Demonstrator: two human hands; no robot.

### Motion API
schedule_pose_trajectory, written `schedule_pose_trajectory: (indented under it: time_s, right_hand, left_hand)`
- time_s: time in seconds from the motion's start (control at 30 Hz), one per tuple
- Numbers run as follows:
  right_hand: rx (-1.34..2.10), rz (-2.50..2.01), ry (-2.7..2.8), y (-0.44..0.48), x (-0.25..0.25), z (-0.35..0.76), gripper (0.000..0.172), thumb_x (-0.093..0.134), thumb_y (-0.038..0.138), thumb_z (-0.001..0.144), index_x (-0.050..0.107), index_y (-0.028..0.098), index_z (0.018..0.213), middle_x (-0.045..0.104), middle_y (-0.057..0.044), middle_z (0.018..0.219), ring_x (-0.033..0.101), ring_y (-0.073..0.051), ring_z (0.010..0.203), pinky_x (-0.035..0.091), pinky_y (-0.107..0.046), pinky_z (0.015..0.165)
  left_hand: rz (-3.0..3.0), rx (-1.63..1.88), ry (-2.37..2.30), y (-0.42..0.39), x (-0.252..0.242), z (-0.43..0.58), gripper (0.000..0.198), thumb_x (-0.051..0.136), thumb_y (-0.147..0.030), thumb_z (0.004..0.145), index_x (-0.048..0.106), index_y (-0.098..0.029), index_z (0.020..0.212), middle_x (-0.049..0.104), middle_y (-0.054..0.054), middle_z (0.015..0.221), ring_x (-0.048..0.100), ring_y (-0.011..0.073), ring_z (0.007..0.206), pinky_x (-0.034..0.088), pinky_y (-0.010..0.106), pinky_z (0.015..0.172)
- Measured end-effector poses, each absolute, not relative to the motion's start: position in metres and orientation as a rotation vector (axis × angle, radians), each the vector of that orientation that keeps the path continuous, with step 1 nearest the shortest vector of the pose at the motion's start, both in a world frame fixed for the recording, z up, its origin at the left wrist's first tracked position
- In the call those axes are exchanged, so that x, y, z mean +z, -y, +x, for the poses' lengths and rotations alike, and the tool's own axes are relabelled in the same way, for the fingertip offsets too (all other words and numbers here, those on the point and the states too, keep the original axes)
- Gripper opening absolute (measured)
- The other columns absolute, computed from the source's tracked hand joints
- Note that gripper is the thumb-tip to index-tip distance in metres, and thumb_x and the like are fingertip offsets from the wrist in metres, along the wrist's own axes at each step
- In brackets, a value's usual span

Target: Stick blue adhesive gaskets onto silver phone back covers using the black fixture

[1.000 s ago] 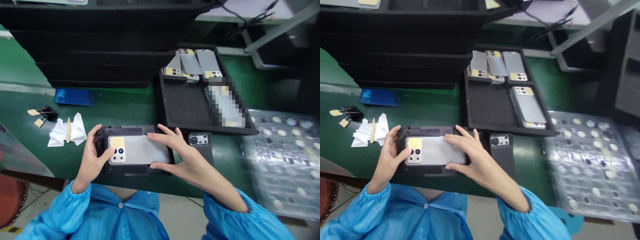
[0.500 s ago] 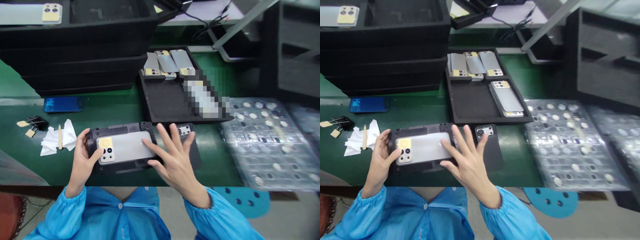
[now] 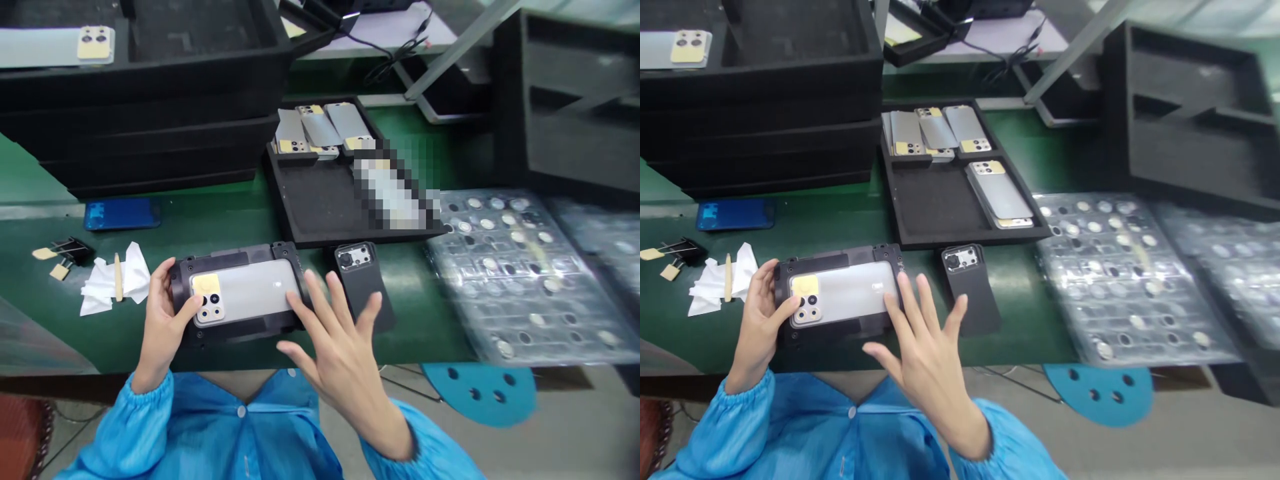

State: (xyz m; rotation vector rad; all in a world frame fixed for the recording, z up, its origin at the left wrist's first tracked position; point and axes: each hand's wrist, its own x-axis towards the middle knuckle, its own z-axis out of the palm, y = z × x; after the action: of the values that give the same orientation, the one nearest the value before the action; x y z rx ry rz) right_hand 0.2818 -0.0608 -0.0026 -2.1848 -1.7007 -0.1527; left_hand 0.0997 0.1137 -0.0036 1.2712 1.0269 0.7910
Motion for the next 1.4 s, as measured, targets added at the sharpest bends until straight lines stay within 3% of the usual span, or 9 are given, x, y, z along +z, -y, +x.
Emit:
schedule_pose_trajectory:
  time_s: [0.1,0.27,0.37,0.6,0.83,1.07,1.23,1.33,1.4]
  right_hand:
    - [-0.179,-2.14,1.737,0.066,-0.005,0.269,0.064,0.039,0.053,0.106,0.037,0.016,0.158,0.053,-0.025,0.154,0.03,-0.043,0.155,0.004,-0.079,0.119]
    - [-0.145,-2.016,1.856,0.039,-0.001,0.238,0.065,0.042,0.062,0.102,0.057,0.012,0.142,0.059,-0.023,0.149,0.046,-0.043,0.147,-0.004,-0.074,0.123]
    - [-0.131,-1.982,1.895,0.018,0.002,0.224,0.062,0.042,0.059,0.104,0.064,0.009,0.134,0.058,-0.022,0.149,0.047,-0.042,0.146,-0.008,-0.071,0.124]
    - [-0.01,-2.082,1.769,-0.02,0.016,0.243,0.052,0.049,0.052,0.104,0.066,0.013,0.133,0.045,-0.022,0.16,0.038,-0.046,0.151,0.014,-0.083,0.118]
    - [-0.047,-2.223,1.503,0.006,0.002,0.287,0.04,0.043,0.04,0.107,0.068,0.023,0.134,0.052,-0.015,0.157,0.035,-0.047,0.152,0.019,-0.09,0.11]
    - [0.034,-2.161,1.523,-0.007,-0.002,0.288,0.037,0.046,0.041,0.107,0.064,0.022,0.133,0.047,-0.017,0.161,0.032,-0.042,0.155,0.016,-0.083,0.117]
    - [0.097,-2.109,1.491,-0.019,-0.002,0.286,0.032,0.039,0.037,0.108,0.062,0.017,0.118,0.044,-0.023,0.161,0.032,-0.04,0.155,0.022,-0.08,0.118]
    - [0.124,-2.075,1.474,-0.024,0.001,0.291,0.027,0.04,0.034,0.107,0.061,0.017,0.108,0.047,-0.024,0.159,0.032,-0.041,0.155,0.024,-0.078,0.118]
    - [0.149,-2.034,1.466,-0.027,0.007,0.296,0.024,0.04,0.031,0.106,0.06,0.017,0.103,0.051,-0.025,0.155,0.033,-0.041,0.155,0.026,-0.077,0.118]
  left_hand:
    - [1.26,0.797,-1.018,-0.114,-0.005,0.099,0.074,0.085,-0.034,0.073,0.048,-0.024,0.137,0.06,0.011,0.139,0.058,0.0295,0.133,0.05,0.045,0.112]
    - [1.283,0.785,-1.032,-0.114,-0.002,0.099,0.072,0.083,-0.034,0.075,0.047,-0.024,0.138,0.059,0.011,0.139,0.058,0.0294,0.133,0.052,0.044,0.11]
    - [1.299,0.778,-1.037,-0.114,-0.001,0.098,0.07,0.081,-0.034,0.077,0.047,-0.024,0.138,0.058,0.011,0.141,0.056,0.0298,0.136,0.052,0.044,0.111]
    - [1.302,0.797,-1.051,-0.116,0.0,0.099,0.072,0.084,-0.036,0.075,0.048,-0.024,0.137,0.055,0.012,0.144,0.05,0.0303,0.142,0.046,0.046,0.116]
    - [1.283,0.776,-1.077,-0.116,0.002,0.1,0.073,0.084,-0.04,0.075,0.048,-0.025,0.137,0.055,0.013,0.145,0.054,0.0314,0.139,0.046,0.048,0.117]
    - [1.338,0.797,-1.08,-0.118,-0.002,0.099,0.069,0.082,-0.041,0.078,0.049,-0.025,0.136,0.056,0.014,0.144,0.052,0.0332,0.141,0.045,0.05,0.118]
    - [1.524,1.029,-1.161,-0.08,0.003,0.084,0.049,0.074,-0.035,0.089,0.054,-0.028,0.132,0.04,0.011,0.16,0.028,0.0302,0.157,0.02,0.05,0.13]
    - [1.646,1.161,-1.116,-0.043,0.01,0.07,0.035,0.071,-0.026,0.091,0.06,-0.029,0.124,0.044,0.006,0.157,0.028,0.0291,0.157,0.022,0.049,0.13]
    - [1.672,1.15,-1.095,-0.02,0.013,0.065,0.025,0.07,-0.024,0.092,0.062,-0.03,0.115,0.052,0.006,0.148,0.041,0.0284,0.15,0.031,0.05,0.126]
